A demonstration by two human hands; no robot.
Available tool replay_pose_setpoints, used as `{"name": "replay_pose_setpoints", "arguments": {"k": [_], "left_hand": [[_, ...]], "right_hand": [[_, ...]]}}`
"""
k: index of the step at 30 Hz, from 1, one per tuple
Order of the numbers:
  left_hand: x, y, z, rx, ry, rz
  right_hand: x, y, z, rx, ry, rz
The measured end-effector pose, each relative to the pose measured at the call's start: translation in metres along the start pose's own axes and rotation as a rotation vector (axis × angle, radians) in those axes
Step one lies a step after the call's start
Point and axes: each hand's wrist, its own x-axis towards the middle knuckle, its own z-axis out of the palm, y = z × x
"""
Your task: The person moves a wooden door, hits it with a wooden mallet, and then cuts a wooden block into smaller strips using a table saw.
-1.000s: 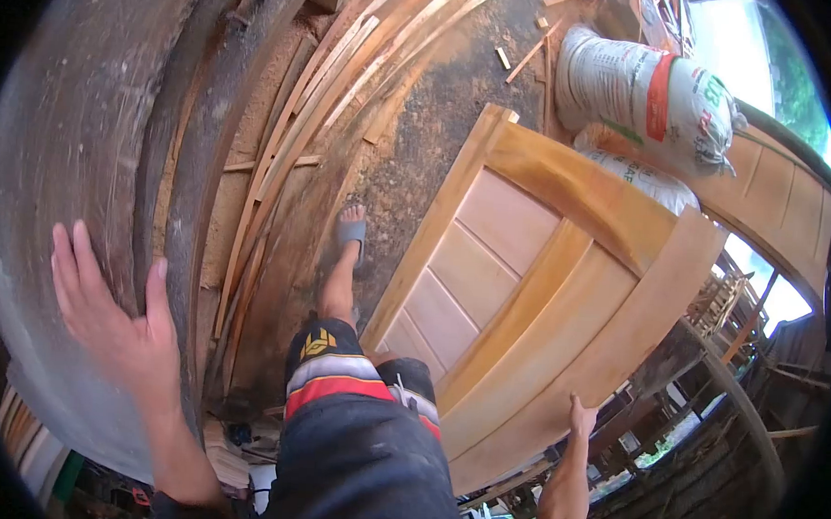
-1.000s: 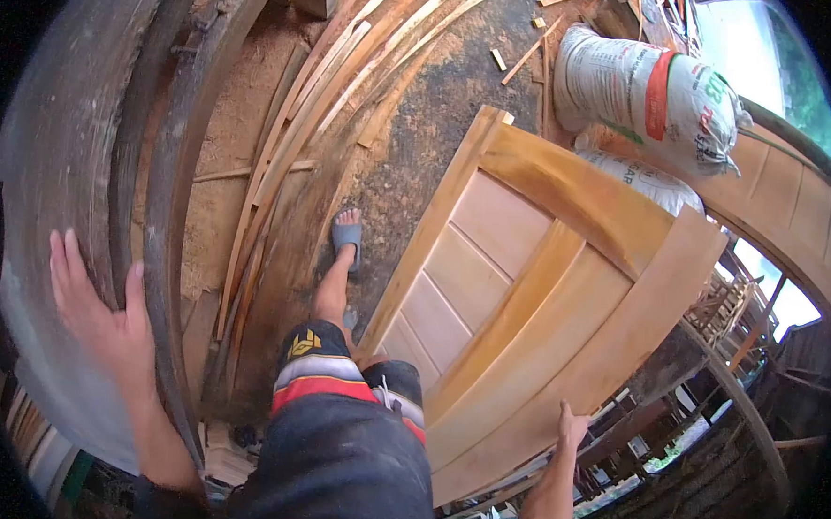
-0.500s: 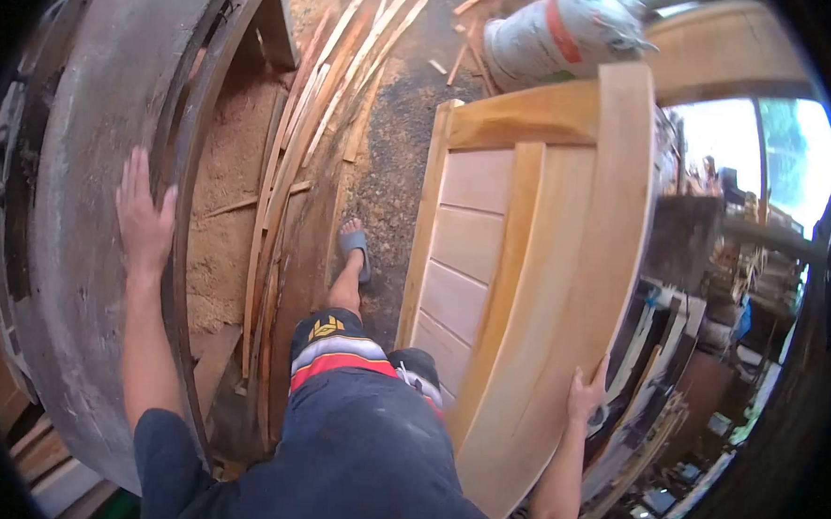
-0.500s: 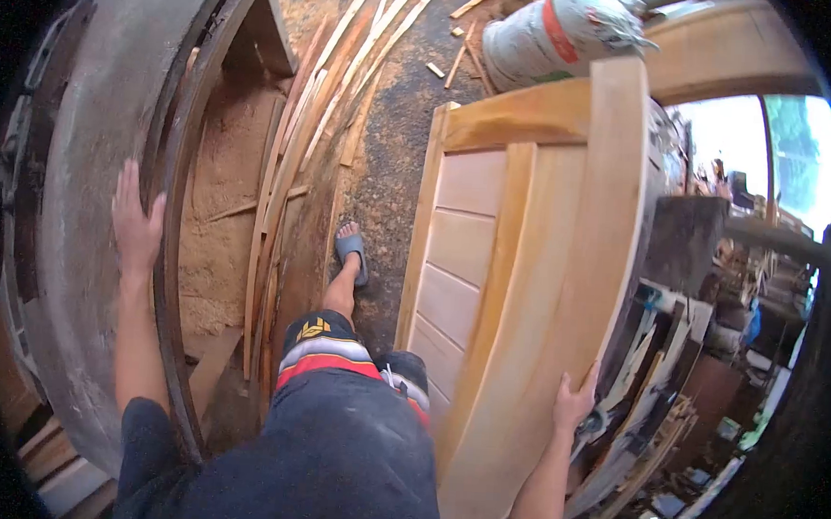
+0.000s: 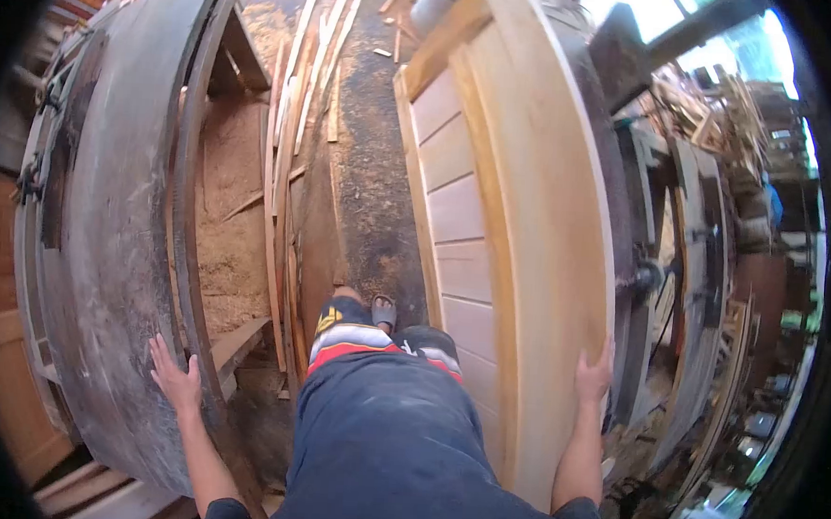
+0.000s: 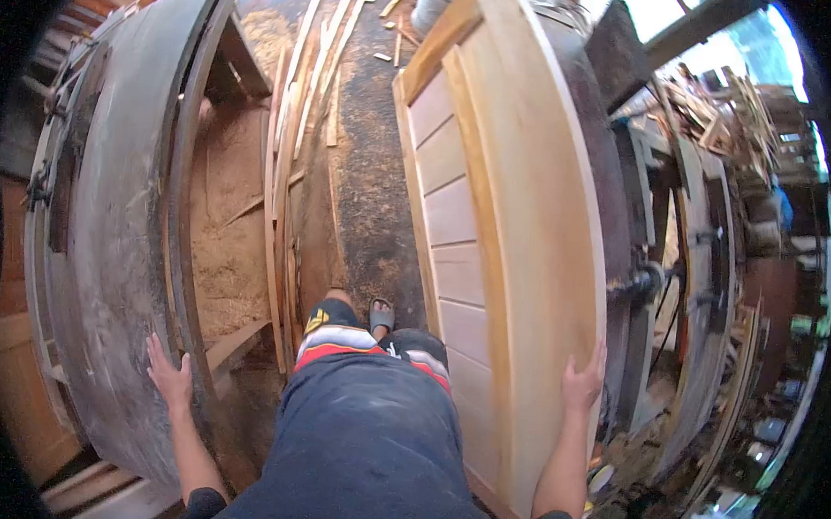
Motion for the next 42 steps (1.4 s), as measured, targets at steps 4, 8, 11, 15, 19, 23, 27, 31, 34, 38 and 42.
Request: {"name": "replay_pose_setpoints", "arguments": {"k": [4,8,11,15,19,23,27,31,34,38,42], "left_hand": [[0.007,-0.037,0.011,0.003,-0.021,0.104],[0.013,-0.058,0.015,0.048,-0.051,0.192],[0.024,-0.077,0.031,0.048,-0.007,0.287],[0.028,-0.078,0.03,0.11,0.004,0.349],[0.046,-0.073,0.036,0.176,-0.001,0.37],[-0.081,-0.007,-0.019,0.351,0.023,0.516],[-0.23,-0.005,0.071,-0.362,-0.802,0.982],[-0.397,-0.035,0.092,-0.109,-1.539,1.02],[-0.409,-0.072,0.092,0.086,-1.541,0.961],[-0.459,-0.02,-0.026,-0.514,-1.756,0.633],[-0.506,-0.078,0.071,0.003,-1.431,0.939]], "right_hand": [[-0.101,0.041,0.006,-0.052,0.073,0.071],[-0.258,0.019,0.034,0.152,-0.021,0.383],[-0.382,-0.04,0.061,0.716,-0.35,0.239],[-0.545,-0.019,0.09,0.642,-0.783,0.328],[-0.612,0.036,0.074,0.721,-0.772,0.673],[-0.667,0.041,0.016,0.925,-0.972,0.797],[-0.736,0.074,0.009,1.037,-0.814,0.729],[-0.815,0.121,0.024,1.31,-0.679,0.909],[-0.864,0.146,0.01,1.411,-0.577,1.115],[-0.892,0.174,-0.081,1.815,-0.132,0.755],[-0.959,0.213,0.047,1.027,-0.597,1.064]]}}
